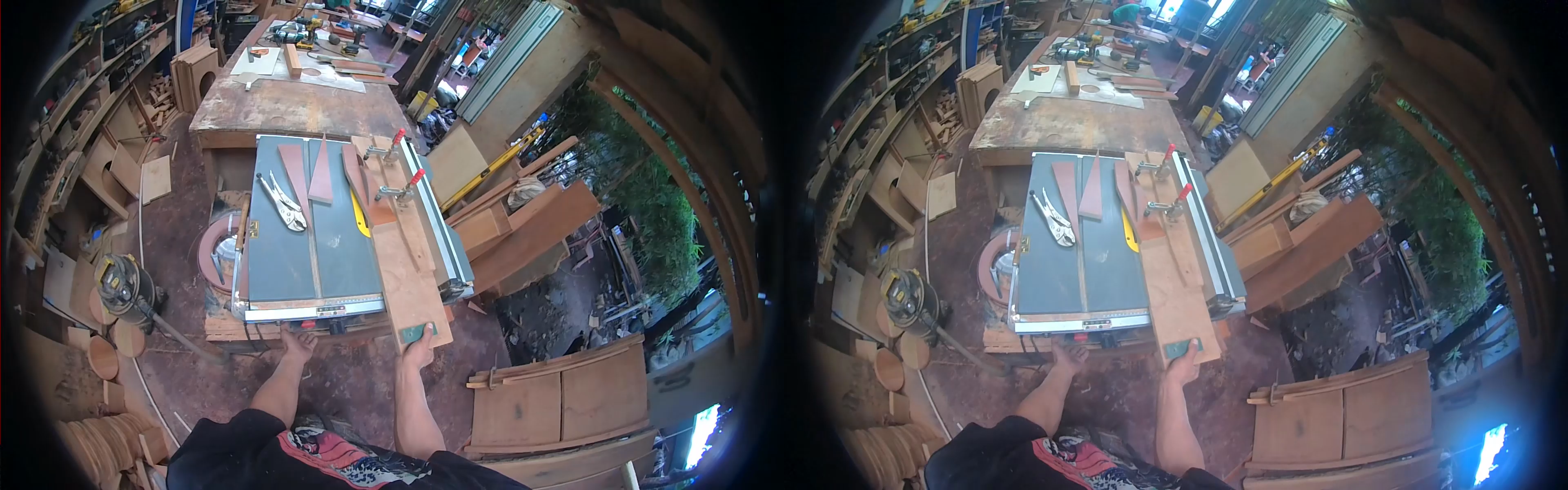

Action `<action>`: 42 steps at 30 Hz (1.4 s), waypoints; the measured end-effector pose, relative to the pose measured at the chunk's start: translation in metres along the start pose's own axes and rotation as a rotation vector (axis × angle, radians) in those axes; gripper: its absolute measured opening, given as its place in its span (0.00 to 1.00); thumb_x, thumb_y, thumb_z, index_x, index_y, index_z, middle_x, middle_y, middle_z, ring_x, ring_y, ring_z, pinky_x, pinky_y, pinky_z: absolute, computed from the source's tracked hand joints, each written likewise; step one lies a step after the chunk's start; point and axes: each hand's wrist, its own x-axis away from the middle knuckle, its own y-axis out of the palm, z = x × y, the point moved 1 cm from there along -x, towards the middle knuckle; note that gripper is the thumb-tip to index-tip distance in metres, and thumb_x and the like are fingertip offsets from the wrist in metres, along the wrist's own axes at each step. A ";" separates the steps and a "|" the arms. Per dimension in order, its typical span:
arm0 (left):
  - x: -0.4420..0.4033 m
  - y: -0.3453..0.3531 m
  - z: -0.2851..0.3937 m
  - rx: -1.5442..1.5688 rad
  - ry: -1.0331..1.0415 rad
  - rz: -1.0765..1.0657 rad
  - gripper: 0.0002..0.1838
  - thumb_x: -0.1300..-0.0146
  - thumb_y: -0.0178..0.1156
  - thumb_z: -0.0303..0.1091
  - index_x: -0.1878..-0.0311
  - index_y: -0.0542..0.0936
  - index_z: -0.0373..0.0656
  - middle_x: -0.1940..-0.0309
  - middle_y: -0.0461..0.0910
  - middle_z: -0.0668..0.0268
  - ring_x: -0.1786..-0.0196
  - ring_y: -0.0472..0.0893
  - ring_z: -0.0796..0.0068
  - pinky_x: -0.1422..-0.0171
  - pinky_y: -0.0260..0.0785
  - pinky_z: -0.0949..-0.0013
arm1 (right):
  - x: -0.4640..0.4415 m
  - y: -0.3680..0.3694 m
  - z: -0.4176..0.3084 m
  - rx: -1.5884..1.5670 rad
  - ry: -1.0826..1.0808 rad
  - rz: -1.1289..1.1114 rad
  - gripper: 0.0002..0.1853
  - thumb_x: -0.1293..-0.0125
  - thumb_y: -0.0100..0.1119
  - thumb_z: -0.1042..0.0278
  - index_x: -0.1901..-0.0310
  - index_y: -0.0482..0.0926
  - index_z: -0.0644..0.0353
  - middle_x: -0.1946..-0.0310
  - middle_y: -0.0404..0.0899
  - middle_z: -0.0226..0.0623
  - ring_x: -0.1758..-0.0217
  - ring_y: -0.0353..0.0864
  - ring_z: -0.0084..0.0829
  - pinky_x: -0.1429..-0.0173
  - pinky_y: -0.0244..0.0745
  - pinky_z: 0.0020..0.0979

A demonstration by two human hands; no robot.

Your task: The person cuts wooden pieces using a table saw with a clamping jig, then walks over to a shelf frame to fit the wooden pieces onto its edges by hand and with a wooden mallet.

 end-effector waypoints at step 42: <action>-0.016 0.011 0.001 0.214 0.002 0.004 0.57 0.33 0.44 0.68 0.21 0.41 0.27 0.23 0.53 0.41 0.19 0.52 0.44 0.14 0.42 0.48 | -0.022 0.067 0.021 0.161 -0.068 0.043 0.32 0.36 0.70 0.50 0.48 0.82 0.78 0.51 0.85 0.54 0.51 0.85 0.40 0.49 0.81 0.41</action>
